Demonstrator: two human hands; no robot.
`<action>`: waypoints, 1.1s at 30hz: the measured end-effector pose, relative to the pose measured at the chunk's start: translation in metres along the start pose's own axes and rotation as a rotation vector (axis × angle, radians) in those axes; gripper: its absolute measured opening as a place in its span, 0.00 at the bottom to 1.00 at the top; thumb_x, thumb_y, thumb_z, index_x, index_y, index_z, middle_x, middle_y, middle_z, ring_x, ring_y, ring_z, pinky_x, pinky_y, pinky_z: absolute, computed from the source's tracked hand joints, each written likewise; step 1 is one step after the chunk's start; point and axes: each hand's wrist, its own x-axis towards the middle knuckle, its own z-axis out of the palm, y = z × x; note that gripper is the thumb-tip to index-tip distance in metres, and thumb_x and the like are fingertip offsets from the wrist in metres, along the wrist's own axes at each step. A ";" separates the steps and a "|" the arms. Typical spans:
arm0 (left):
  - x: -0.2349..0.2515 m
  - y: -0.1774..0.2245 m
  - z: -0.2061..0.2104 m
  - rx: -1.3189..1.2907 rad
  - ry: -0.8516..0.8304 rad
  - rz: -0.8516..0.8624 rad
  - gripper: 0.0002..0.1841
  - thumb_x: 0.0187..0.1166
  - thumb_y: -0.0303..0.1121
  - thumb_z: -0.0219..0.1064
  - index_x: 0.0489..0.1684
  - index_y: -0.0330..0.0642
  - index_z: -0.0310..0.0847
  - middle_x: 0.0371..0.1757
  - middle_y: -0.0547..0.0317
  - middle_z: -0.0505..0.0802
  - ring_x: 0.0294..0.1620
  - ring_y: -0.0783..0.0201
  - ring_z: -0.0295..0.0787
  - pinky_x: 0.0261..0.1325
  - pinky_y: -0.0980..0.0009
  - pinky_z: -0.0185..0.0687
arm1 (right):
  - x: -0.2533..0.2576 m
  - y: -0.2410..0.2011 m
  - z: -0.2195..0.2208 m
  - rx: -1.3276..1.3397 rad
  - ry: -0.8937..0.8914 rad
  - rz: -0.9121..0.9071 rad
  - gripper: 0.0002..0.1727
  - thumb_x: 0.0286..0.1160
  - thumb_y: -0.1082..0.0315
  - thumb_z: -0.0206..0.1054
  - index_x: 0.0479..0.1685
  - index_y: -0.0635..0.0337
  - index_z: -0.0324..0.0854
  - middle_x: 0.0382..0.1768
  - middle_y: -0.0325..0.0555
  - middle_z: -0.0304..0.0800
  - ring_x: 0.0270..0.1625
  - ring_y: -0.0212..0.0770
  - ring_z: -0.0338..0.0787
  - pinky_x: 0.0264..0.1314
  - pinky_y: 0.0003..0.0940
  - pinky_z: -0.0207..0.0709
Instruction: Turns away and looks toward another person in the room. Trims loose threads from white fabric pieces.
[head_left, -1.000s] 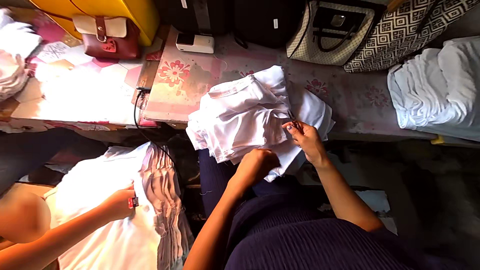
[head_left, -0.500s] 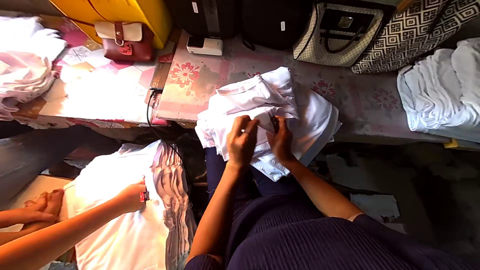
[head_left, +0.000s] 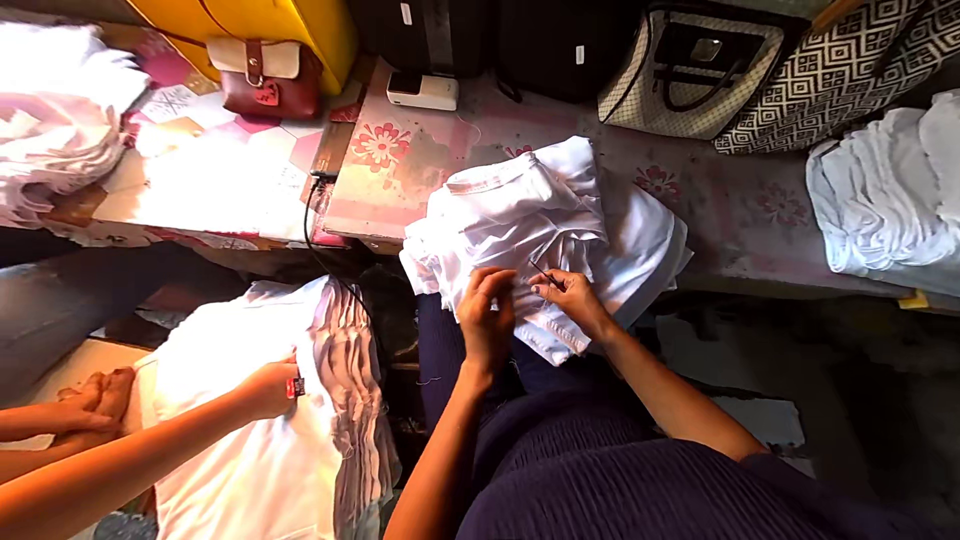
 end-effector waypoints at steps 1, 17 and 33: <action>0.001 -0.002 0.010 0.001 -0.053 -0.074 0.09 0.73 0.18 0.65 0.45 0.25 0.90 0.44 0.41 0.93 0.41 0.60 0.94 0.49 0.66 0.91 | -0.001 0.001 -0.001 0.028 0.001 0.020 0.10 0.79 0.69 0.69 0.49 0.65 0.90 0.34 0.38 0.89 0.32 0.21 0.78 0.39 0.20 0.72; -0.005 -0.031 -0.051 0.324 -0.817 -0.211 0.09 0.80 0.27 0.67 0.43 0.32 0.92 0.49 0.40 0.92 0.53 0.45 0.91 0.62 0.47 0.84 | -0.058 0.031 -0.015 0.293 -0.154 0.124 0.08 0.79 0.68 0.67 0.47 0.62 0.88 0.28 0.31 0.84 0.21 0.19 0.71 0.24 0.18 0.66; -0.032 -0.037 0.006 0.232 -0.385 0.071 0.05 0.71 0.22 0.71 0.36 0.27 0.89 0.51 0.36 0.91 0.57 0.45 0.90 0.64 0.57 0.86 | -0.074 0.047 0.028 0.659 -0.440 0.145 0.09 0.80 0.63 0.61 0.37 0.47 0.87 0.19 0.21 0.79 0.17 0.17 0.69 0.20 0.16 0.65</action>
